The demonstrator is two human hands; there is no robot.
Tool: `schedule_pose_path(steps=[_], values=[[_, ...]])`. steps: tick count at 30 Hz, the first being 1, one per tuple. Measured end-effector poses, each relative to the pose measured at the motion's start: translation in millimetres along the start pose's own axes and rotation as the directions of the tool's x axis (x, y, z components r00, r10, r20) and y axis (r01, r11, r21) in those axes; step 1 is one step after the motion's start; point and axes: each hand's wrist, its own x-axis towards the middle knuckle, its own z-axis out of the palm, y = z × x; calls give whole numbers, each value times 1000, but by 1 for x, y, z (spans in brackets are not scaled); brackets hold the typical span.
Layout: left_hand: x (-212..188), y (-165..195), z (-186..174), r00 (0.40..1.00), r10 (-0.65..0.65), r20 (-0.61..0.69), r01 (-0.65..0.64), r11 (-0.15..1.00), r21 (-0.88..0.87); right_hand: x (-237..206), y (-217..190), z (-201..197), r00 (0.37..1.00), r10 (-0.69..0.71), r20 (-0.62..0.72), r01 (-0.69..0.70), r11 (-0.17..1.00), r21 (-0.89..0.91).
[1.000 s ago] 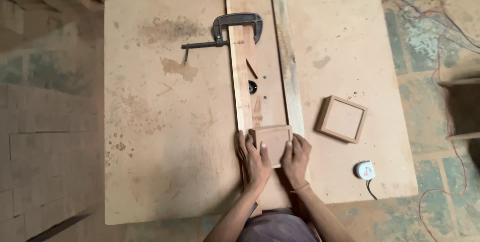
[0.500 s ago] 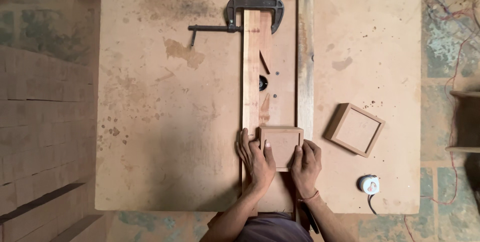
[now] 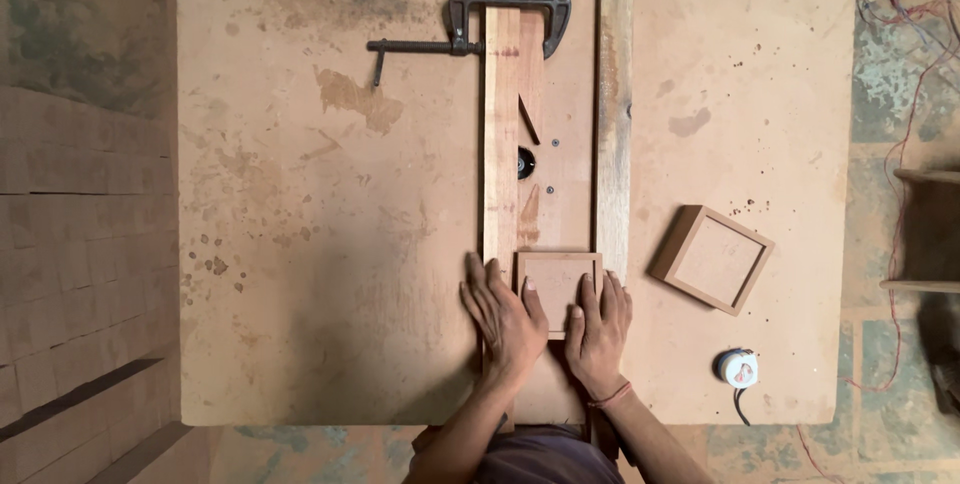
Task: The person measures the dimensions of small wooden boxes using a tape measure in a workshop. They handle the boxes one at a time, measuring the height and width, and place them back on the workbench.
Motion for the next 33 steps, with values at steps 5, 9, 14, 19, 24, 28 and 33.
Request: schedule_pose_path(steps=[5, 9, 14, 19, 24, 28, 33], values=[[8, 0, 12, 1000, 6, 17, -8, 994, 109, 5, 3, 12, 1000, 9, 6, -10, 1000, 13], [7, -8, 13, 1000, -19, 21, 19, 1000, 19, 1, 13, 13, 999, -5, 36, 2, 998, 68], [16, -22, 11, 989, -133, 69, 139, 986, -95, 2, 34, 1, 972, -148, 184, 129, 985, 111], [39, -25, 23, 992, -123, 24, 125, 988, -90, 34, 41, 11, 981, -150, 126, 133, 982, 134], [79, -26, 37, 986, -133, 97, 149, 971, -185, 69, 42, 10, 983, -128, 130, 110, 984, 139], [103, -26, 43, 986, -129, 108, 146, 974, -174, 97, 41, 11, 985, -125, 121, 107, 984, 145], [113, -22, 47, 987, -132, 89, 147, 970, -195, 112, 41, 12, 986, -126, 108, 107, 980, 167]])
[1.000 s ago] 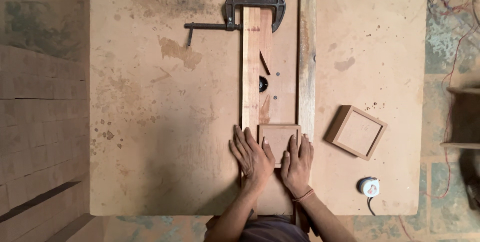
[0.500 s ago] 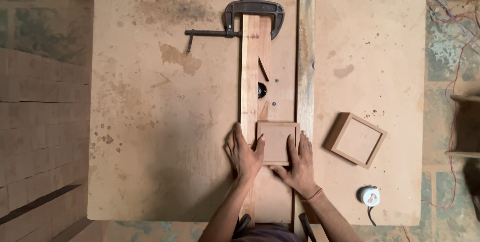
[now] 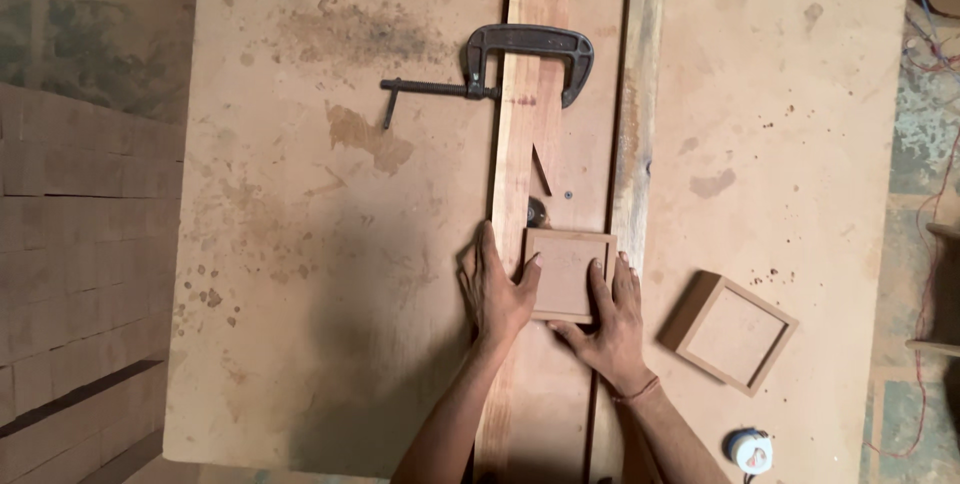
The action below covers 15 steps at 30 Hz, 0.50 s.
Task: The person measures the dimensions of small wooden boxes using a tape measure in a workshop. They handle the boxes one at a time, measuring the height and width, and place them back on the workbench.
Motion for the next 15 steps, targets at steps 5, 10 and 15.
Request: schedule_pose_path(steps=[5, 10, 15], values=[[2, 3, 5, 999, -21, -50, 23, 999, 37, 10, 2, 2, 999, 33, 17, -33, 999, -14], [8, 2, 10, 986, -166, 10, 166, 986, -30, 13, 6, 6, 999, 35, 8, -35, 999, -7], [16, 2, 11, 977, -202, 62, 205, 978, -44, 12, 13, 12, 996, 84, 26, -84, 996, -24]])
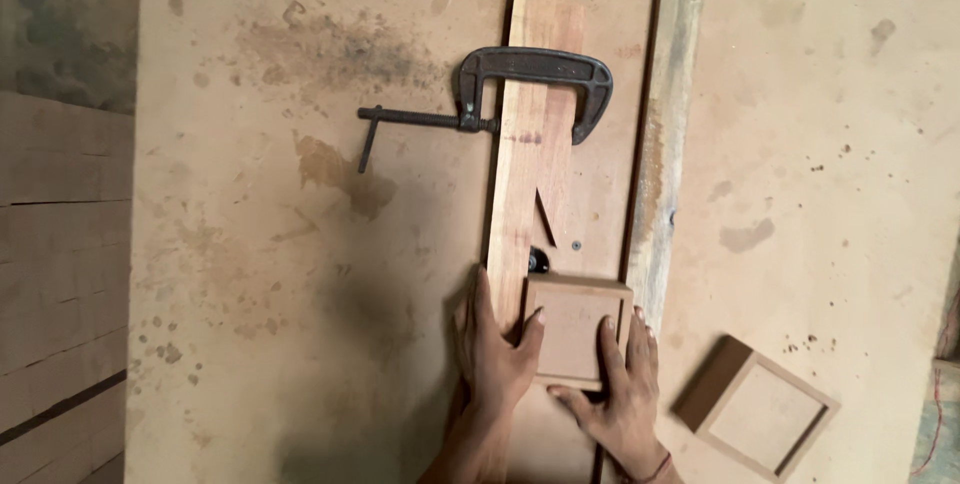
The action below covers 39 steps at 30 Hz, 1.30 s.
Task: The person measures the dimensions of small wooden boxes using a tape measure in a workshop. They handle the boxes one at a time, measuring the height and width, and place them back on the workbench.
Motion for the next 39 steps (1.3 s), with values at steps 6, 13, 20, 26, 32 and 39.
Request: schedule_pose_path(steps=[6, 13, 20, 26, 32, 39], values=[[0, 7, -1, 998, 4, -56, -2, 999, 48, -7, 10, 11, 1000, 25, 2, -25, 1000, 5], [2, 5, 0, 998, 37, -46, -35, 998, 54, -17, 17, 18, 990, 128, 51, -124, 989, -78], [1, 1, 0, 997, 60, -52, -56, 996, 69, -20, 24, 25, 991, 121, 54, -116, 988, -98], [2, 0, 2, 998, 41, -46, -38, 998, 58, -22, 33, 29, 995, 80, 61, -74, 992, -106], [1, -3, 3, 997, 62, -43, -59, 997, 57, -23, 37, 29, 995, 61, 79, -52, 992, -116], [0, -4, 6, 995, 81, -64, -75, 993, 95, -23, 35, 28, 994, 68, 82, -58, 992, -114]])
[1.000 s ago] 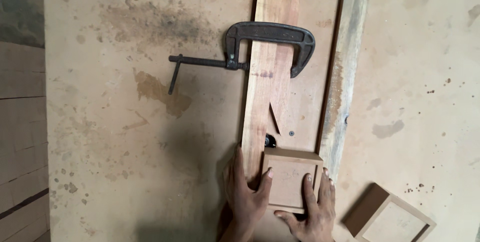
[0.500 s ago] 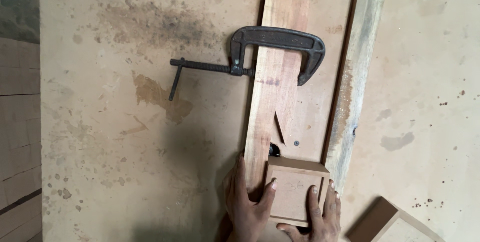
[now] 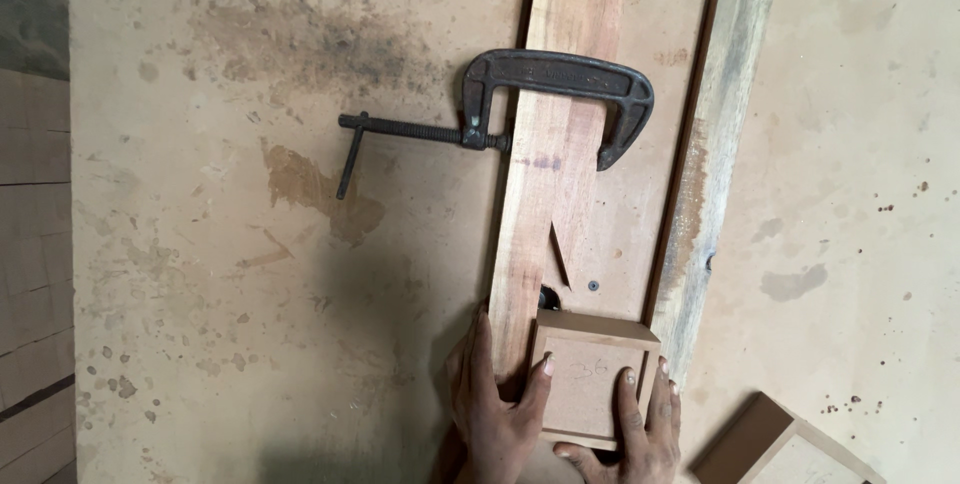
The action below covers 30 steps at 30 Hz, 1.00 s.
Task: The person measures the dimensions of small wooden boxes using a tape measure in a workshop. They handle the boxes one at a time, measuring the height and width, and place them back on the workbench.
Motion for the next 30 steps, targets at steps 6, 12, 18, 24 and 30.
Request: schedule_pose_path(steps=[6, 12, 18, 24, 30], values=[[-1, 3, -1, 998, -52, 22, 52, 999, -2, 2, -5, 0, 999, 10, -36, -9, 1000, 26], [-1, 0, 1, 999, -45, 16, 44, 999, 30, 1, 3, 2, 999, -46, -24, 47, 998, 38], [-2, -3, 4, 992, -119, 41, 118, 992, 41, -5, 7, 8, 1000, -2, 11, 2, 1000, -4], [-1, -4, 3, 1000, -14, -13, 14, 999, 37, -8, 10, 9, 1000, -22, -1, 22, 1000, -15], [-2, -6, 3, 1000, -8, 9, 7, 1000, 30, -10, 15, 13, 999, -37, 13, 37, 999, -10]])
